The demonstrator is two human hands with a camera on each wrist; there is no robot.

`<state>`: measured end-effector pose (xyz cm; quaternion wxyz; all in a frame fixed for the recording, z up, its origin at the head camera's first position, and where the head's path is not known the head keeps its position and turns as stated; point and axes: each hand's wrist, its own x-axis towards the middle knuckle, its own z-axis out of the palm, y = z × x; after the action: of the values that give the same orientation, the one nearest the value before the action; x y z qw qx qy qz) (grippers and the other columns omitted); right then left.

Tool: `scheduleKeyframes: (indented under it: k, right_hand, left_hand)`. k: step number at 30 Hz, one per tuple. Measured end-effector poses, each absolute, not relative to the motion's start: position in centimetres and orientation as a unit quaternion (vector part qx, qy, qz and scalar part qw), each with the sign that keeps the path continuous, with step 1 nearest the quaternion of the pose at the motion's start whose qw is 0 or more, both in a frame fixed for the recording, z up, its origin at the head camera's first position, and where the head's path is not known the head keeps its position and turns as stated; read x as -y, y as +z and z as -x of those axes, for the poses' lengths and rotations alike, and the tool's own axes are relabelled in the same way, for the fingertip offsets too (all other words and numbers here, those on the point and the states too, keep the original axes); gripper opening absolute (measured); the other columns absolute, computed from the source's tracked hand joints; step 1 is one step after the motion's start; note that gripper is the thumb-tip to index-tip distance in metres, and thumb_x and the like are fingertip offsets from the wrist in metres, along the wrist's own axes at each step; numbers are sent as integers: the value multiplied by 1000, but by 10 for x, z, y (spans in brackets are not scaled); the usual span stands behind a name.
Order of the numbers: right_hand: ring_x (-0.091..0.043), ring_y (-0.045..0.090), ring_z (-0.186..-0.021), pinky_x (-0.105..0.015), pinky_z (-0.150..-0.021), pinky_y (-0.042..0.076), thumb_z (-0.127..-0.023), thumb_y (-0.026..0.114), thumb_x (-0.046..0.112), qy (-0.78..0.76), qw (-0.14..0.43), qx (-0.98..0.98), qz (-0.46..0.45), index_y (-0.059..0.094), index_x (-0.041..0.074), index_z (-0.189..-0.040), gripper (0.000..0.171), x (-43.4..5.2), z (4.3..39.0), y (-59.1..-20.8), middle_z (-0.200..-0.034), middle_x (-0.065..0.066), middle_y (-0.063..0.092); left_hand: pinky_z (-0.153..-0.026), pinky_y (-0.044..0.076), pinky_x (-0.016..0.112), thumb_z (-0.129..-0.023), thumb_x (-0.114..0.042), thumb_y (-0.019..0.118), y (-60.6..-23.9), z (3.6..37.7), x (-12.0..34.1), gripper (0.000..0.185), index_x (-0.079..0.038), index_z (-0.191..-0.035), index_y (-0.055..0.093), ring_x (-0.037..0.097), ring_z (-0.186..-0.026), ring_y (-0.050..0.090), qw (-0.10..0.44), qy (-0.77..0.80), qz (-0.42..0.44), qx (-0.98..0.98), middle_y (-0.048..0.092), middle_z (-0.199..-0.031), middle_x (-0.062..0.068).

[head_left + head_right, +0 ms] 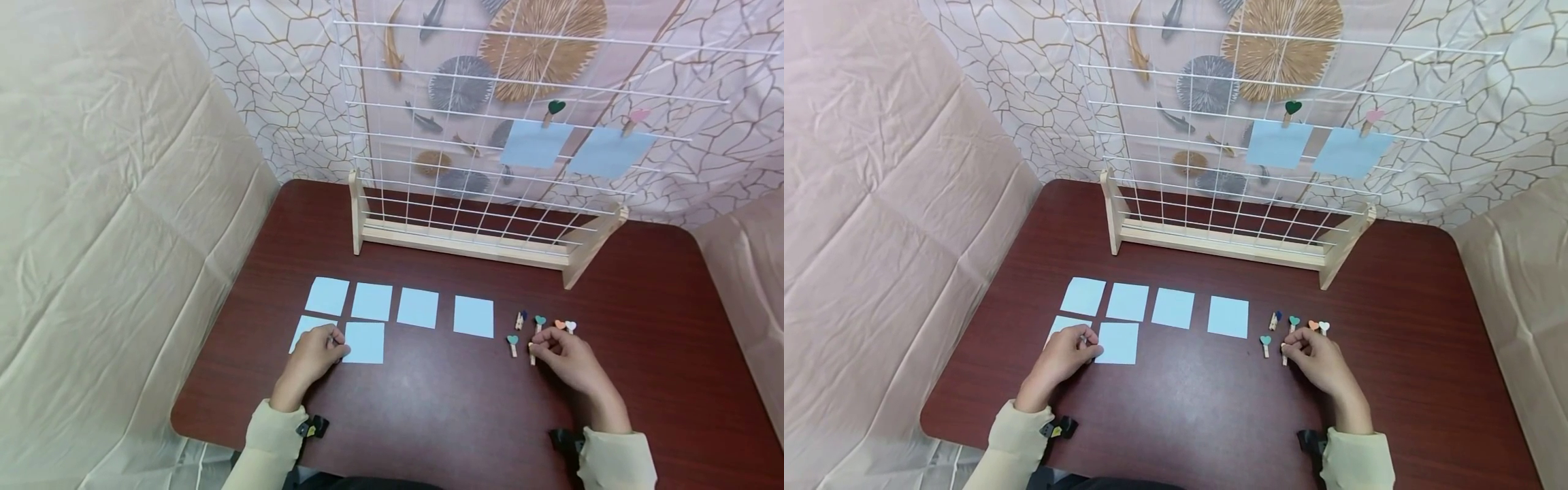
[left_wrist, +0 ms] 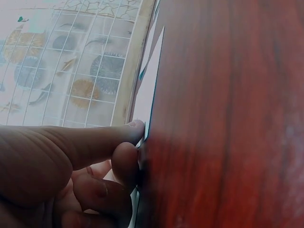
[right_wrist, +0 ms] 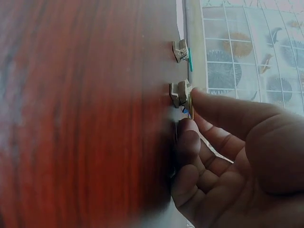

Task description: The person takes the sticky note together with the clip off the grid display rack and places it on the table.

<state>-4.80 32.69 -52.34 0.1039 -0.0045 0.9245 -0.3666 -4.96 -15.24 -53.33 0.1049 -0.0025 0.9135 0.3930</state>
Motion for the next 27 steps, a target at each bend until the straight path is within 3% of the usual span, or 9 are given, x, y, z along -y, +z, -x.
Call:
scheduleKeyframes:
  k: [13,22,27]
  right_hand:
    - [-14,52,-69,-28,-60,43,-104,70,20,-372,77,-925,3,71,5,-103,15,-330,47,-523,-85,-5,65]
    - [-8,52,-62,-28,-58,44,-106,68,21,-386,64,-920,9,70,5,-100,17,-330,50,-520,-76,-4,60]
    - [-8,53,-63,-28,-58,45,-106,66,22,-373,50,-926,32,69,7,-101,17,-329,55,-510,-74,-1,61]
  left_hand:
    - [-61,47,34,-96,-9,76,-533,47,153,6,-12,-94,70,14,-58,52,100,411,-17,-906,54,-63,-1]
    - [-64,47,33,-97,-13,76,-526,49,152,9,-15,-91,70,11,-60,54,114,406,-30,-906,55,-64,-2]
    - [-66,45,32,-98,-20,76,-515,54,150,12,-10,-101,69,12,-61,52,120,410,-36,-904,55,-68,-2]
